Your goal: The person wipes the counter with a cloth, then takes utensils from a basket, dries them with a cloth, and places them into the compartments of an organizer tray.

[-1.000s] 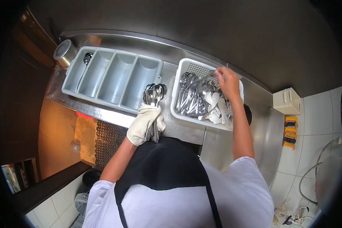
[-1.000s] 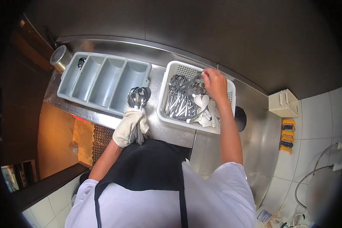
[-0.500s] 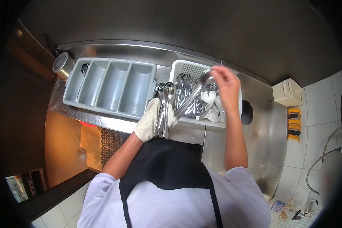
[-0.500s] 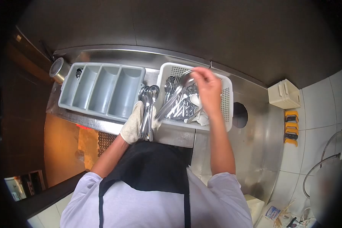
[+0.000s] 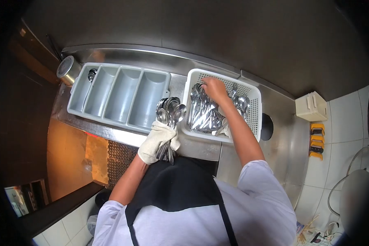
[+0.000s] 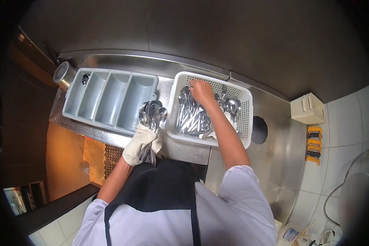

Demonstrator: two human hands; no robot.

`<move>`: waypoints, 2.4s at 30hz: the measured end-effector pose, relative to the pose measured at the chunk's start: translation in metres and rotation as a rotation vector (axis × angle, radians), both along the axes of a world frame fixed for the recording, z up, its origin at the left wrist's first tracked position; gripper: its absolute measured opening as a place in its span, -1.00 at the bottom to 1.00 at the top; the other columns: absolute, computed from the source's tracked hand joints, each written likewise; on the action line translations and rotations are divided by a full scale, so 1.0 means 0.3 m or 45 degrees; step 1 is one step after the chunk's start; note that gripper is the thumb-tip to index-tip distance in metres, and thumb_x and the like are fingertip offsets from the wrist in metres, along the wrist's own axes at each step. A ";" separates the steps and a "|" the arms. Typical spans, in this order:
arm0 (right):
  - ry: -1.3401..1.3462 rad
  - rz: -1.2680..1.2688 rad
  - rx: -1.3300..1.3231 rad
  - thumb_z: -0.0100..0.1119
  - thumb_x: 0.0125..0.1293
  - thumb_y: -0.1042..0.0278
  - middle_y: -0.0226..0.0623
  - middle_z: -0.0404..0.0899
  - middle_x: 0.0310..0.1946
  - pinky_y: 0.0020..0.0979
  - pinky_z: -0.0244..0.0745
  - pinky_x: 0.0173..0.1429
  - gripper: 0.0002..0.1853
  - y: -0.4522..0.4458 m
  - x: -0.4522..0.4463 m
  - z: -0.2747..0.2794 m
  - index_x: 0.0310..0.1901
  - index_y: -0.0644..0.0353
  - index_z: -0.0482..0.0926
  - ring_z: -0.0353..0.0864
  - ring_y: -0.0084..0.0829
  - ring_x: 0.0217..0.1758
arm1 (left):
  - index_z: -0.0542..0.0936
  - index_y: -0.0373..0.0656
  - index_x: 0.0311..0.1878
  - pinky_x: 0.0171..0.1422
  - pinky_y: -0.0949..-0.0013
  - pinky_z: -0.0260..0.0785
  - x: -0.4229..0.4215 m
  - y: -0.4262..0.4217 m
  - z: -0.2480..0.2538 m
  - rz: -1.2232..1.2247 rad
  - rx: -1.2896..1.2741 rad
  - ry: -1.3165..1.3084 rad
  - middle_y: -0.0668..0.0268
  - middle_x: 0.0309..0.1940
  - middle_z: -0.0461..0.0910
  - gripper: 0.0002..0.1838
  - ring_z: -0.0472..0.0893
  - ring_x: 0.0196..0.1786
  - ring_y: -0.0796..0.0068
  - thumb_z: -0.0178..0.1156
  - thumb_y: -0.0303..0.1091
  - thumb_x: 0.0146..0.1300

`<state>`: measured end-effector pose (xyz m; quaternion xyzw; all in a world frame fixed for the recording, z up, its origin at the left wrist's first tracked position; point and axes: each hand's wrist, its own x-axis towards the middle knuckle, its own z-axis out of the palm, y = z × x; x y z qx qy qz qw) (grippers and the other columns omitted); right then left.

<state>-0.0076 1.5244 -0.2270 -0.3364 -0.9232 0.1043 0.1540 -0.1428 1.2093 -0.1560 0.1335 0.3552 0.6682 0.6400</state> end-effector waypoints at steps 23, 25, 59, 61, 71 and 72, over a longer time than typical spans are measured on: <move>-0.129 0.299 -0.315 0.37 0.22 0.33 -0.10 0.74 -0.20 -0.11 0.55 0.04 -0.79 0.059 0.041 0.256 -0.12 0.17 0.71 0.70 -0.04 -0.07 | 0.58 -0.30 -0.27 -0.37 0.43 0.49 -0.089 -0.075 -0.050 0.211 0.029 -0.030 0.22 -0.49 0.61 -0.90 0.62 -0.47 0.46 0.23 -0.47 0.34; -0.075 0.285 -0.260 0.32 0.28 0.33 -0.08 0.73 -0.16 -0.09 0.54 0.08 -0.80 0.031 0.092 0.259 -0.10 0.17 0.70 0.69 -0.02 -0.03 | 0.57 -0.30 -0.21 -0.34 0.41 0.51 -0.081 -0.070 -0.044 0.243 -0.013 -0.091 0.23 -0.45 0.60 -0.93 0.63 -0.44 0.45 0.22 -0.49 0.35; 0.127 -0.028 -0.366 0.16 0.22 0.66 -0.11 0.72 0.06 -0.09 0.56 0.22 -0.45 0.007 0.121 0.020 0.25 0.01 0.64 0.70 -0.02 0.13 | 0.50 -0.22 -0.13 -0.31 0.38 0.49 -0.028 -0.079 -0.039 0.134 -0.118 -0.199 0.27 -0.38 0.53 -0.97 0.56 -0.40 0.46 0.12 -0.55 0.44; 0.049 0.053 -0.301 0.17 0.20 0.66 -0.11 0.72 0.07 -0.10 0.56 0.25 -0.43 0.033 0.100 0.024 0.27 0.03 0.62 0.70 -0.02 0.13 | 0.50 -0.22 -0.13 -0.31 0.38 0.49 -0.028 -0.072 -0.059 0.133 -0.087 -0.172 0.27 -0.39 0.53 -0.98 0.56 -0.40 0.46 0.13 -0.55 0.44; -0.446 0.323 0.258 0.33 0.07 0.52 -0.22 0.71 -0.24 -0.07 0.49 0.11 -0.77 0.014 0.192 -0.002 -0.19 0.09 0.68 0.62 -0.13 0.08 | 0.50 -0.22 -0.14 -0.30 0.38 0.50 -0.047 -0.085 -0.091 0.106 -0.002 -0.232 0.27 -0.39 0.54 -0.97 0.58 -0.39 0.46 0.14 -0.55 0.43; -0.401 0.336 0.324 0.33 0.06 0.52 -0.24 0.71 -0.25 -0.07 0.48 0.11 -0.80 0.016 0.204 -0.003 -0.23 0.09 0.68 0.60 -0.14 0.07 | 0.50 -0.22 -0.13 -0.30 0.38 0.51 -0.049 -0.083 -0.087 0.107 -0.004 -0.230 0.27 -0.38 0.54 -0.97 0.59 -0.38 0.46 0.13 -0.55 0.43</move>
